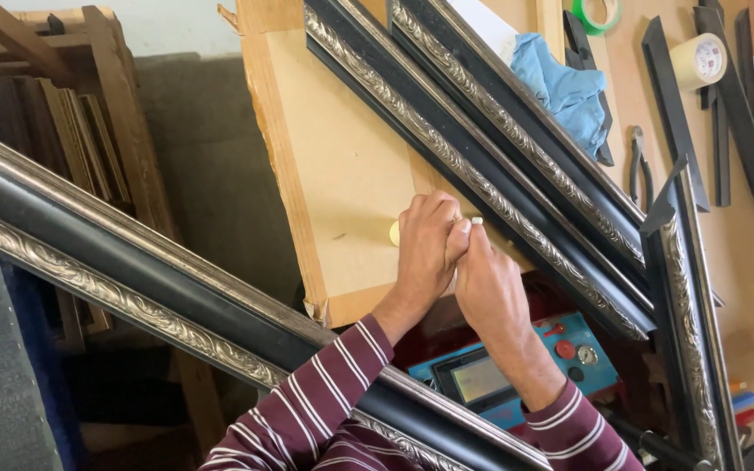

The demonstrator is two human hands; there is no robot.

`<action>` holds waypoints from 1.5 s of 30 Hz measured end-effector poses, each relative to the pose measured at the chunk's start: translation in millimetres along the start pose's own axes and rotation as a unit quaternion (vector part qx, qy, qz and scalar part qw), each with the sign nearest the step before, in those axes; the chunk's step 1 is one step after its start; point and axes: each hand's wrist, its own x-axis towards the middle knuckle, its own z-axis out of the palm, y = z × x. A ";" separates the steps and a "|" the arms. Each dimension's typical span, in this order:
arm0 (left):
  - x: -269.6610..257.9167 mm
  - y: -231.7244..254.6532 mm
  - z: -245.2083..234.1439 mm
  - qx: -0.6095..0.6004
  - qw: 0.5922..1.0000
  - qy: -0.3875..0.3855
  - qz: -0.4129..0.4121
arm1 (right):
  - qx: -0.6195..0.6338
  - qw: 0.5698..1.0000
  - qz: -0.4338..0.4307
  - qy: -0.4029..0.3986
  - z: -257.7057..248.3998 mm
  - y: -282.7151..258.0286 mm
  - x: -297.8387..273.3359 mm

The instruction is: Applying wood glue to frame corners, spreading it with a pencil, and using pliers for adjustments.

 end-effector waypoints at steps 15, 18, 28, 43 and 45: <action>2.9 6.8 -4.8 -0.008 0.999 -0.018 -0.028 | 0.029 0.996 0.037 -0.070 -27.0 -18.0 9.3; 2.0 4.8 -3.9 -0.009 1.000 -0.016 -0.016 | 0.015 0.997 0.029 -0.074 -32.6 -24.4 10.2; 4.0 1.7 -1.1 -0.009 1.000 -0.025 0.007 | -0.008 0.994 0.059 -0.092 -31.6 -21.2 12.1; 7.5 -2.1 -4.4 -0.029 0.998 -0.038 0.029 | -0.090 0.989 0.039 -0.112 -34.8 -30.8 13.7; 7.0 -4.3 -2.6 -0.035 0.998 -0.040 0.030 | -0.027 0.990 0.072 -0.122 -41.4 -36.4 15.9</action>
